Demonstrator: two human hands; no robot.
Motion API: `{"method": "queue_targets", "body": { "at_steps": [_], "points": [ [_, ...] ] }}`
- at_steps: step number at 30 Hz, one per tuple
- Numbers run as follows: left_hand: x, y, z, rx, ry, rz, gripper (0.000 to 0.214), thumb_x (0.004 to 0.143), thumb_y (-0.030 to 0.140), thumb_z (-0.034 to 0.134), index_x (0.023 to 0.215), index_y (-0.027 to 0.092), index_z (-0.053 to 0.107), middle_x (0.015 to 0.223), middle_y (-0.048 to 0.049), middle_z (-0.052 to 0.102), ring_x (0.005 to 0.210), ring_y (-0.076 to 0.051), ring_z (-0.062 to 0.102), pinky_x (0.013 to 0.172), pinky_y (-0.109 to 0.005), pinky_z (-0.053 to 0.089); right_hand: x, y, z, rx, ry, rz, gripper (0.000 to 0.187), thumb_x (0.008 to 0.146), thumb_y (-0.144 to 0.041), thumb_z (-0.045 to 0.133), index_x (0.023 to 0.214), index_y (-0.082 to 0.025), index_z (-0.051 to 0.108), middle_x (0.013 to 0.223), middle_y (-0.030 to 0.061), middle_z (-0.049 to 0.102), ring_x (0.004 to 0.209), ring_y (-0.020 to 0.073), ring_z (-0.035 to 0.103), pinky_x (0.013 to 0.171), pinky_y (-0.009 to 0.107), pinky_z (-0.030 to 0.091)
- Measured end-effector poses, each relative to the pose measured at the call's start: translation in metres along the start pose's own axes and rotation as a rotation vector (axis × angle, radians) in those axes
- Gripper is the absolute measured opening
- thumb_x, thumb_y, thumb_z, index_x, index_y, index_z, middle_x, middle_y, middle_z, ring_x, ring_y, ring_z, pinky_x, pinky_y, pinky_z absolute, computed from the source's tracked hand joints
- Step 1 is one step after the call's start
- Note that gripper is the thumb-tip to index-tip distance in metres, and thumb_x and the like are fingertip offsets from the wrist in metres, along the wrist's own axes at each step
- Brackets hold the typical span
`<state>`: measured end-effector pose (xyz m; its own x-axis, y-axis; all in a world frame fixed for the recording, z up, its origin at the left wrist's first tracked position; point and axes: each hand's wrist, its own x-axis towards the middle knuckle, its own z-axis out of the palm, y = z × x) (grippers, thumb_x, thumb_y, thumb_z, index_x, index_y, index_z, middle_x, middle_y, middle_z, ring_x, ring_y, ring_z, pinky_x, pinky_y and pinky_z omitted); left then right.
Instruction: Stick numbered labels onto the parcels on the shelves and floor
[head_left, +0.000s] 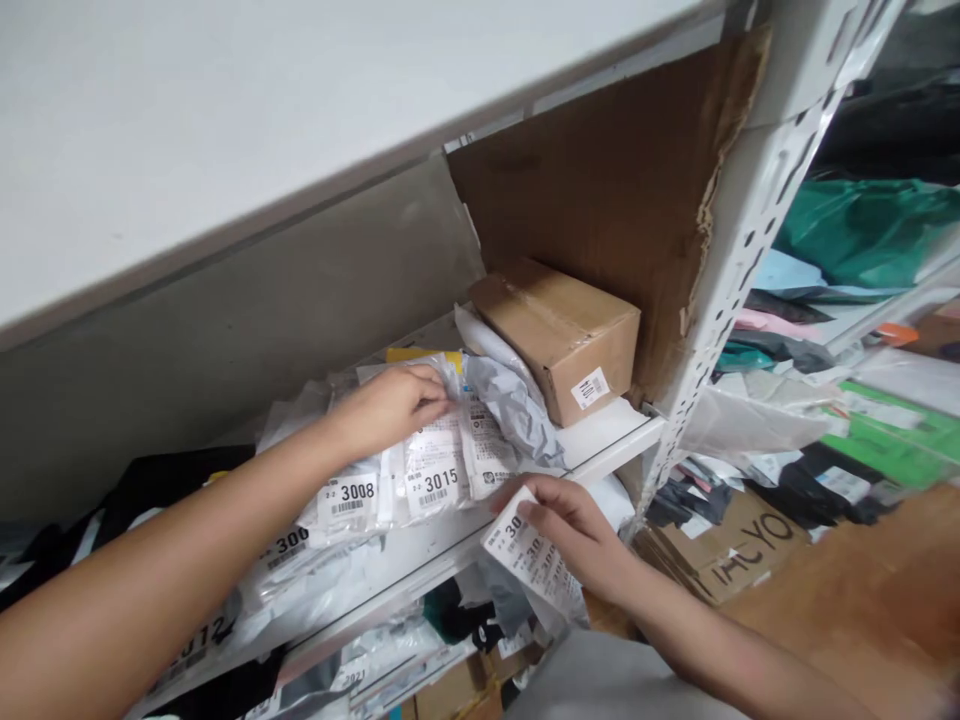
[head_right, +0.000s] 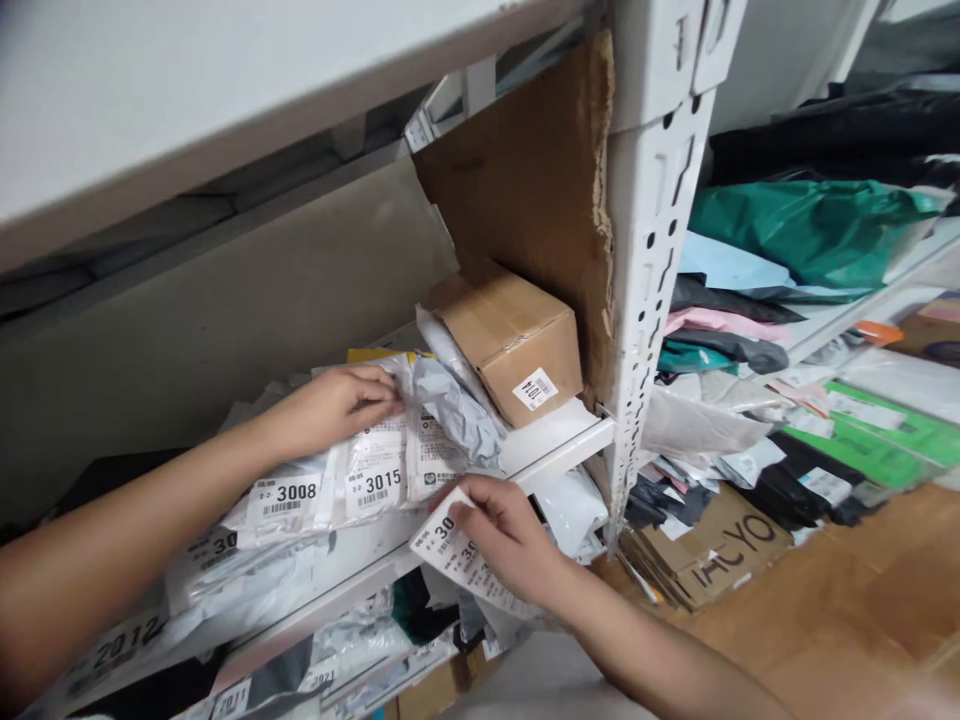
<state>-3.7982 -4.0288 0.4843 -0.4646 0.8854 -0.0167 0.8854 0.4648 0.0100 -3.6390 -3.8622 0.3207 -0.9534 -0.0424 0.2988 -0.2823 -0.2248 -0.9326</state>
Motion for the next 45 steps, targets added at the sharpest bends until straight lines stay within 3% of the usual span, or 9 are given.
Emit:
{"method": "queue_targets", "body": {
  "at_steps": [4,8,13,24,28,31,35,40,45],
  "points": [
    [-0.008,0.010,-0.008,-0.002,0.074,-0.021,0.029,0.094,0.025,0.047,0.116,0.024,0.066,0.116,-0.0022,0.067,0.104,-0.018,0.062,0.091,-0.030,0.046,0.001,0.005,0.000,0.043,0.037,0.013,0.025,0.094,-0.035,0.052,0.096,-0.020,0.072,0.094,0.0037,0.071,0.082,0.0155,0.060,0.076,0.025,0.043],
    [-0.031,0.029,-0.015,0.133,0.139,-0.124,0.027,0.093,0.026,0.045,0.103,0.024,0.071,0.107,-0.0030,0.069,0.095,-0.020,0.064,0.085,-0.032,0.049,0.002,0.006,-0.003,0.067,0.053,0.041,0.023,0.093,-0.036,0.054,0.095,-0.021,0.072,0.099,0.0035,0.070,0.087,0.0161,0.060,0.077,0.024,0.043],
    [-0.048,0.046,-0.012,0.216,0.140,-0.220,0.029,0.093,0.027,0.044,0.104,0.023,0.071,0.104,-0.0050,0.069,0.092,-0.022,0.065,0.083,-0.035,0.051,0.006,0.007,-0.008,0.135,0.044,0.137,0.022,0.086,-0.035,0.058,0.080,-0.018,0.070,0.070,0.0012,0.063,0.065,0.0128,0.054,0.063,0.023,0.040],
    [0.031,0.041,0.005,-0.005,0.008,-0.334,0.026,0.077,0.043,0.061,0.084,0.019,0.070,0.082,-0.0062,0.071,0.077,-0.023,0.066,0.066,-0.031,0.047,-0.005,-0.001,-0.009,-0.125,-0.152,0.057,0.028,0.087,-0.029,0.049,0.061,-0.018,0.046,0.058,-0.0030,0.041,0.055,0.0105,0.039,0.054,0.023,0.032],
    [0.037,0.044,0.006,-0.035,-0.014,-0.384,0.026,0.075,0.041,0.061,0.084,0.019,0.071,0.088,-0.0082,0.072,0.079,-0.025,0.066,0.064,-0.031,0.047,-0.017,-0.013,-0.015,-0.362,0.210,-0.207,0.010,0.087,-0.030,0.057,0.085,-0.021,0.053,0.063,-0.0039,0.046,0.058,0.0119,0.043,0.057,0.024,0.035],
    [0.040,0.043,0.005,-0.012,-0.043,-0.393,0.029,0.074,0.043,0.061,0.085,0.019,0.071,0.087,-0.0092,0.072,0.080,-0.027,0.066,0.066,-0.033,0.047,-0.012,-0.020,-0.021,-0.575,0.480,-0.244,0.052,0.081,-0.033,0.069,0.124,-0.023,0.041,0.064,-0.0076,0.040,0.052,0.0116,0.038,0.053,0.024,0.032],
    [0.043,0.035,0.004,-0.004,-0.060,-0.414,0.024,0.075,0.038,0.061,0.084,0.018,0.071,0.084,-0.0079,0.072,0.077,-0.024,0.066,0.065,-0.031,0.046,0.005,-0.024,-0.023,-0.905,0.442,-0.222,0.054,0.077,-0.044,0.072,0.120,-0.022,0.049,0.069,-0.0027,0.053,0.056,0.0147,0.051,0.054,0.026,0.037],
    [0.028,0.020,0.001,-0.025,-0.071,-0.353,0.019,0.073,0.014,0.057,0.085,0.017,0.071,0.088,-0.0050,0.072,0.081,-0.020,0.066,0.071,-0.028,0.047,0.016,-0.021,-0.013,-1.021,0.414,-0.249,0.049,0.079,-0.048,0.069,0.115,-0.020,0.051,0.084,0.0055,0.066,0.074,0.0232,0.066,0.061,0.029,0.047],
    [-0.010,0.038,0.008,0.147,-0.006,-0.242,0.017,0.083,0.016,0.055,0.082,0.018,0.072,0.093,-0.0064,0.068,0.086,-0.020,0.065,0.080,-0.031,0.050,0.024,-0.017,-0.008,-1.048,0.372,-0.252,0.056,0.077,-0.052,0.069,0.118,-0.018,0.049,0.102,0.0112,0.068,0.081,0.0266,0.069,0.061,0.032,0.049]
  ]
}}
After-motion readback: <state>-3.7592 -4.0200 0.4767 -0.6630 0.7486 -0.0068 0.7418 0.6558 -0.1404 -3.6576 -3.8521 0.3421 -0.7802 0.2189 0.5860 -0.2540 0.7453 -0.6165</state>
